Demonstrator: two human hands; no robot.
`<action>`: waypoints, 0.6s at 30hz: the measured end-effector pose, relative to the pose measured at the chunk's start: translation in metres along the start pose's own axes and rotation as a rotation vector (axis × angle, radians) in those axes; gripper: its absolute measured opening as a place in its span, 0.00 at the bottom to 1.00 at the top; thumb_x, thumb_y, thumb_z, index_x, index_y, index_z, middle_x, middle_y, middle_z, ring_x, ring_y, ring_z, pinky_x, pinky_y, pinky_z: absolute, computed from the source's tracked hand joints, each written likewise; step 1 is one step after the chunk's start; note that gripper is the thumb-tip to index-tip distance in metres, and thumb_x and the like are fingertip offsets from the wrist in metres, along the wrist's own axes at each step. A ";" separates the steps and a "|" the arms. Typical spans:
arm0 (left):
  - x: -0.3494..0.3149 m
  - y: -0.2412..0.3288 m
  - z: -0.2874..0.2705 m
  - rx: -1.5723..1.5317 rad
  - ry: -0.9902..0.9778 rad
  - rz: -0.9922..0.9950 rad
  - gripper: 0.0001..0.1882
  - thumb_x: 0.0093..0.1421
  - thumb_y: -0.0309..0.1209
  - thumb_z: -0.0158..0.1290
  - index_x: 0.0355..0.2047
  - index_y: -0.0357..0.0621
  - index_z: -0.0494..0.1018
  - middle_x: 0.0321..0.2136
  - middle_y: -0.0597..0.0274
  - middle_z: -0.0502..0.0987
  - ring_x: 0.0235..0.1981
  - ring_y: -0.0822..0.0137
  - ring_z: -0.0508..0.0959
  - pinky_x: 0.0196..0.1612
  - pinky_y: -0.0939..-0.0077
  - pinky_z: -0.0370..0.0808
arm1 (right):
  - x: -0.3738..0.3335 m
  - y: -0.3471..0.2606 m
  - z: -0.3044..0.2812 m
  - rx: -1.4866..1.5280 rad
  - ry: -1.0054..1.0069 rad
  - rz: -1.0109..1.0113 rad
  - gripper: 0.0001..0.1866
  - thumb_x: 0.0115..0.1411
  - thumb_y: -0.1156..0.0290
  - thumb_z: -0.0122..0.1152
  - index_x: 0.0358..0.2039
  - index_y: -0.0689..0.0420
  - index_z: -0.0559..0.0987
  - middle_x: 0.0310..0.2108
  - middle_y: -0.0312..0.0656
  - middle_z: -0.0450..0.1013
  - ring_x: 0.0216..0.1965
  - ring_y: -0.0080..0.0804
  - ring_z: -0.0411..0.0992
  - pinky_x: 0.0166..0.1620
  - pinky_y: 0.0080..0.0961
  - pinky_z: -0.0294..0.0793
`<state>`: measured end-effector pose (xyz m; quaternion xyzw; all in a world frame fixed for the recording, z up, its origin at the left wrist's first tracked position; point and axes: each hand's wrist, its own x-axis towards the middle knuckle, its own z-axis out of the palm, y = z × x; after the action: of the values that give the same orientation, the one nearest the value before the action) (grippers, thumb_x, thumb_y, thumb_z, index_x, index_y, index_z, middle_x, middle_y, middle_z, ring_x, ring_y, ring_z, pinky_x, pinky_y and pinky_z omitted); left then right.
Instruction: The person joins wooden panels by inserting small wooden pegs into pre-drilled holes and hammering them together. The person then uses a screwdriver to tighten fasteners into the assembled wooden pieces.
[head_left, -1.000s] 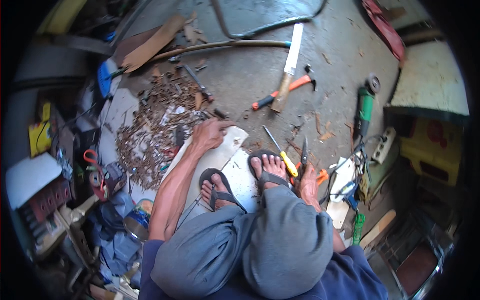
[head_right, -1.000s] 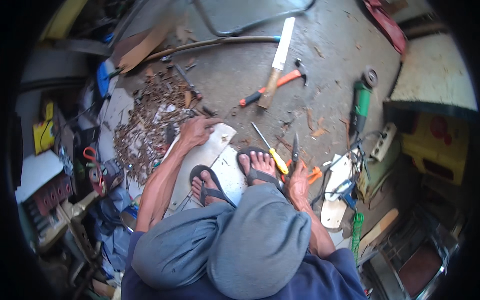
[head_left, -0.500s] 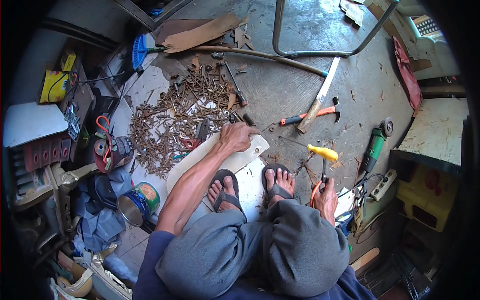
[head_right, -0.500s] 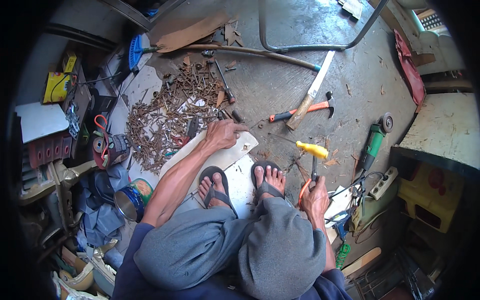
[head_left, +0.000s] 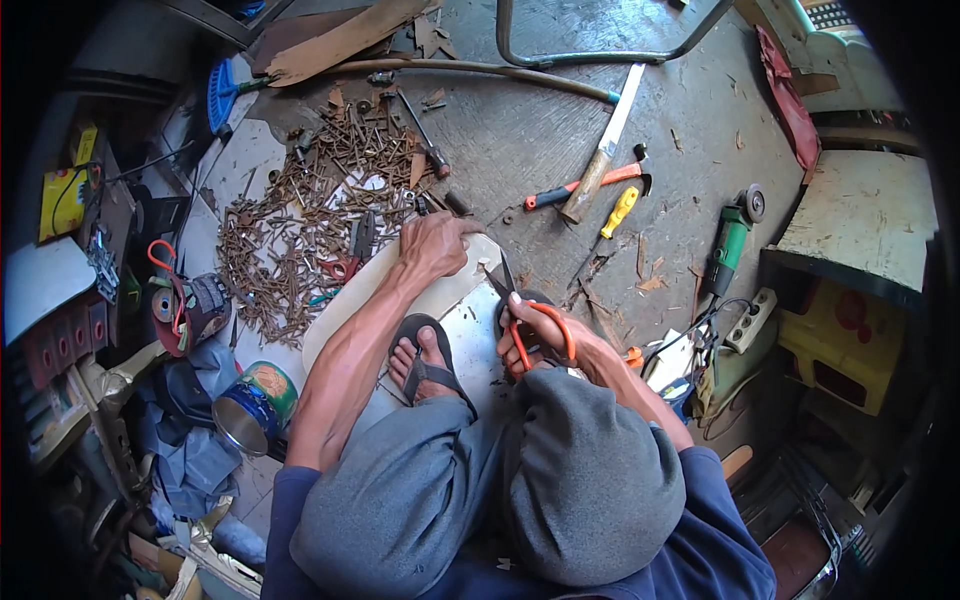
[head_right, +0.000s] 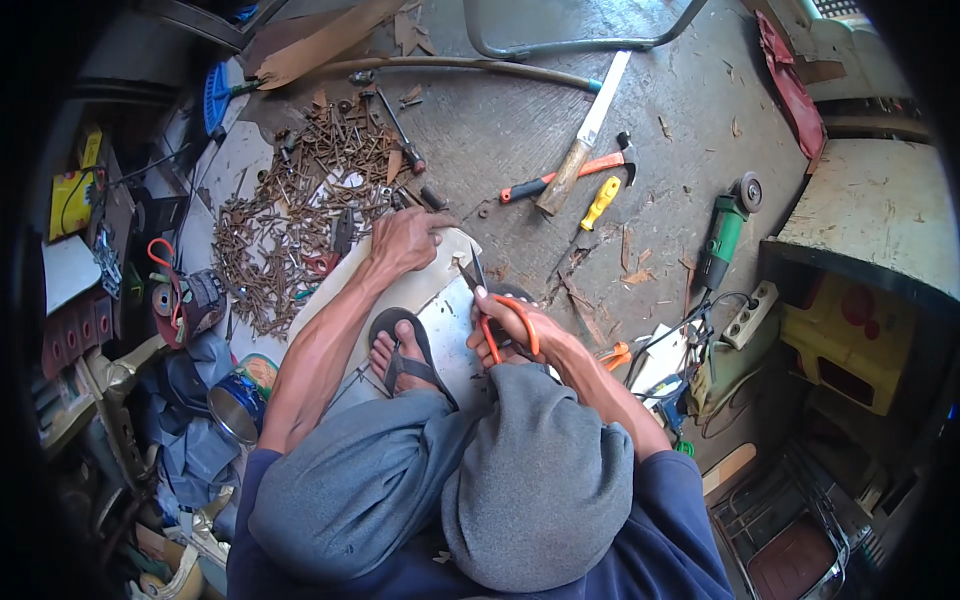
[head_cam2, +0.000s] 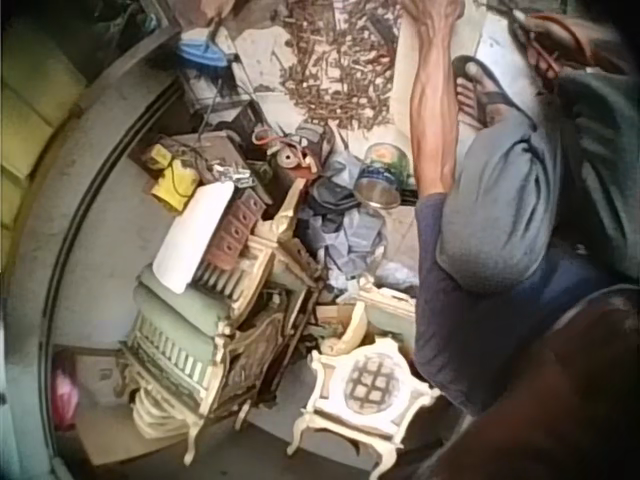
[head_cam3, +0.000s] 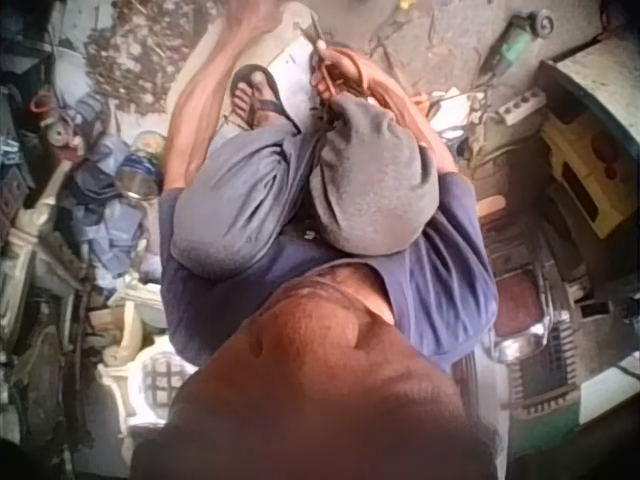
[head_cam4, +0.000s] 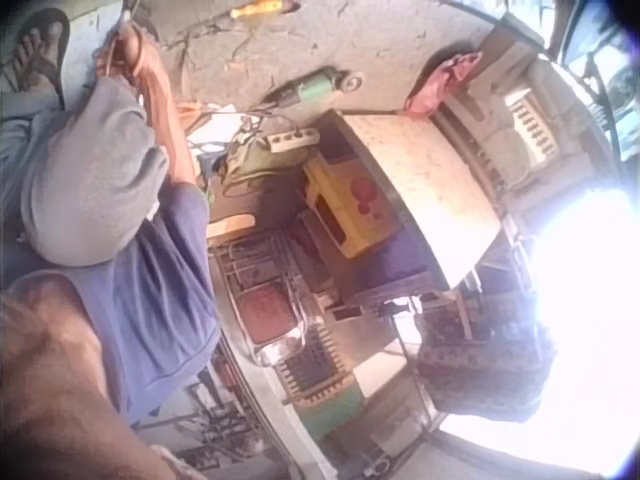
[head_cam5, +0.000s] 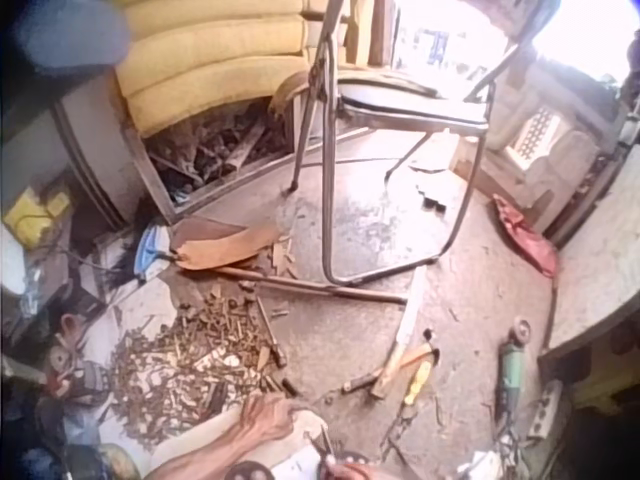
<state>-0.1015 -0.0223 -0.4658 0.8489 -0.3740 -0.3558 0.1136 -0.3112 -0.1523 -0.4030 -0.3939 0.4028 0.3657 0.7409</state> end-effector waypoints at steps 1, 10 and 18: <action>-0.002 -0.001 0.000 -0.013 0.019 0.006 0.19 0.59 0.34 0.60 0.50 0.69 0.82 0.44 0.57 0.83 0.46 0.52 0.82 0.48 0.55 0.77 | 0.008 0.001 0.000 0.010 -0.007 0.016 0.34 0.69 0.34 0.46 0.44 0.58 0.74 0.33 0.45 0.79 0.28 0.34 0.79 0.34 0.33 0.84; -0.002 -0.013 0.010 -0.062 0.180 0.046 0.15 0.52 0.28 0.55 0.41 0.50 0.82 0.36 0.52 0.82 0.40 0.45 0.82 0.42 0.50 0.76 | 0.014 -0.013 0.009 -0.037 0.029 0.068 0.35 0.70 0.35 0.45 0.44 0.61 0.73 0.32 0.49 0.80 0.25 0.37 0.79 0.27 0.34 0.83; -0.003 -0.010 0.012 -0.037 0.237 0.122 0.12 0.50 0.26 0.53 0.36 0.46 0.80 0.29 0.50 0.80 0.34 0.45 0.81 0.36 0.51 0.76 | 0.039 -0.029 -0.014 0.233 -0.075 0.222 0.31 0.72 0.39 0.44 0.41 0.60 0.72 0.33 0.55 0.80 0.27 0.39 0.81 0.29 0.37 0.84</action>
<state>-0.1061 -0.0120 -0.4774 0.8584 -0.4022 -0.2525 0.1938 -0.2750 -0.1680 -0.4340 -0.2448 0.4556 0.4104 0.7511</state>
